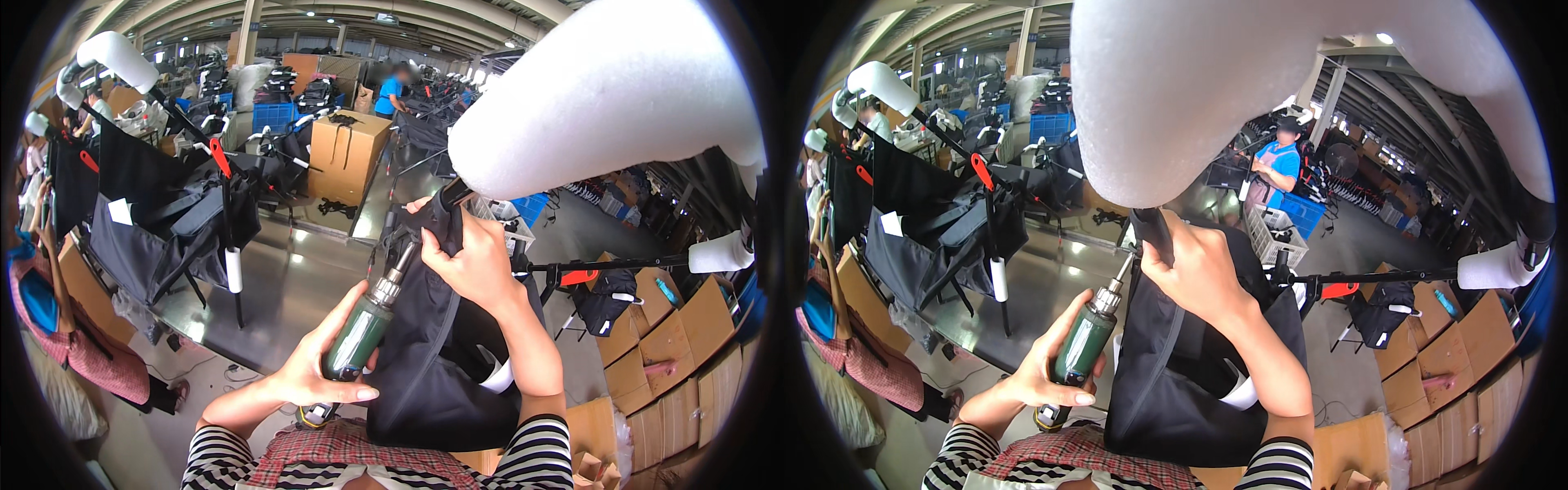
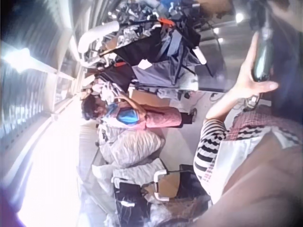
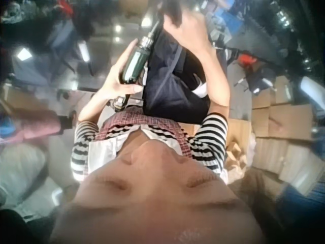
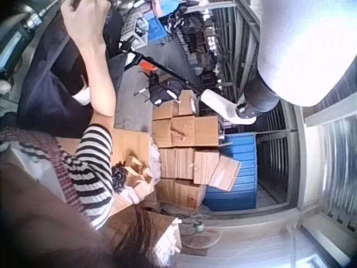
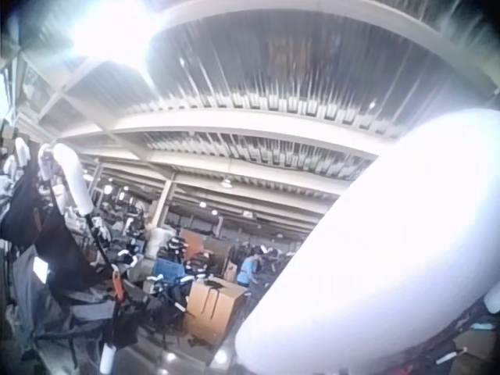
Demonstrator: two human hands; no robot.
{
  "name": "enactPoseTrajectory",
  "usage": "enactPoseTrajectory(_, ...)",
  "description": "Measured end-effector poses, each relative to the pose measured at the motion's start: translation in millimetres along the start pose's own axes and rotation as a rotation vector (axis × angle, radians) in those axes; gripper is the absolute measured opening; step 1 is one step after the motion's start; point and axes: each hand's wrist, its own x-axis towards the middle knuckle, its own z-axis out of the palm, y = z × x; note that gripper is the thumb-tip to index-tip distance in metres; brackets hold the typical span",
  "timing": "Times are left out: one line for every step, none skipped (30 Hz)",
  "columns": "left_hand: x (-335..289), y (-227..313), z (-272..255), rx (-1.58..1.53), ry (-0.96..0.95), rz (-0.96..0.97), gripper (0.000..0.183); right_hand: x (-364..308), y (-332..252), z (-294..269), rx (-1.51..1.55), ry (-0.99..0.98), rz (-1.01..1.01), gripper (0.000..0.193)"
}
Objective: The person assembles a black baby stroller using a green electric screwdriver. They repeatedly pick up black plastic fasteners from a cardboard box, attach them to the stroller frame, and tighten them. The person also adjusts and pulls straps on the stroller fabric. Other workers are visible in the background performing similar tasks.
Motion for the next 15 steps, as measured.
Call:
enactPoseTrajectory(1.5,0.7,1.0,0.012,0.013,-0.002,0.122,-0.1,0.1,0.3,0.004,0.006,-0.007,0.033)
enactPoseTrajectory(2.9,1.2,1.9,0.023,0.027,-0.004,0.122,-0.3,0.5,0.6,0.007,0.012,-0.014,0.033)
enactPoseTrajectory(3.6,1.5,2.7,0.037,0.040,-0.008,0.122,-0.5,0.6,1.3,0.011,0.019,-0.017,0.034)
enactPoseTrajectory(4.3,0.3,3.5,0.055,0.049,0.000,0.122,-0.3,0.5,1.5,0.014,0.024,-0.021,0.034)
enactPoseTrajectory(5.0,-2.1,4.1,0.072,0.057,0.007,0.123,0.1,-0.3,1.5,0.015,0.027,-0.023,0.034)
enactPoseTrajectory(5.5,-4.0,4.7,0.088,0.065,0.014,0.123,0.2,-0.6,1.7,0.016,0.030,-0.023,0.034)
enactPoseTrajectory(5.4,-5.0,5.9,0.116,0.068,0.023,0.123,0.1,-0.7,2.3,0.014,0.034,-0.027,0.035)
enactPoseTrajectory(5.0,-6.0,7.1,0.143,0.073,0.032,0.123,0.0,-0.8,3.1,0.011,0.037,-0.031,0.035)
enactPoseTrajectory(4.8,-6.7,7.9,0.170,0.077,0.042,0.123,0.1,-0.8,3.4,0.008,0.039,-0.036,0.036)
enactPoseTrajectory(4.5,-6.6,7.9,0.171,0.074,0.036,0.124,-0.2,-1.5,3.0,0.009,0.033,-0.015,0.037)
enactPoseTrajectory(3.9,-6.3,7.9,0.172,0.071,0.029,0.125,-1.0,-2.9,2.4,0.010,0.027,0.006,0.037)
enactPoseTrajectory(3.4,-5.5,8.0,0.174,0.068,0.023,0.126,-1.2,-3.8,2.0,0.011,0.022,0.026,0.038)
enactPoseTrajectory(3.2,-5.0,8.7,0.180,0.069,0.029,0.126,-1.3,-3.5,2.5,0.016,0.028,0.017,0.038)
enactPoseTrajectory(3.4,-4.7,9.8,0.186,0.070,0.036,0.126,-1.6,-2.5,3.5,0.021,0.035,0.008,0.039)
enactPoseTrajectory(3.5,-4.7,10.8,0.190,0.071,0.042,0.126,-2.0,-1.8,4.4,0.025,0.040,-0.001,0.039)
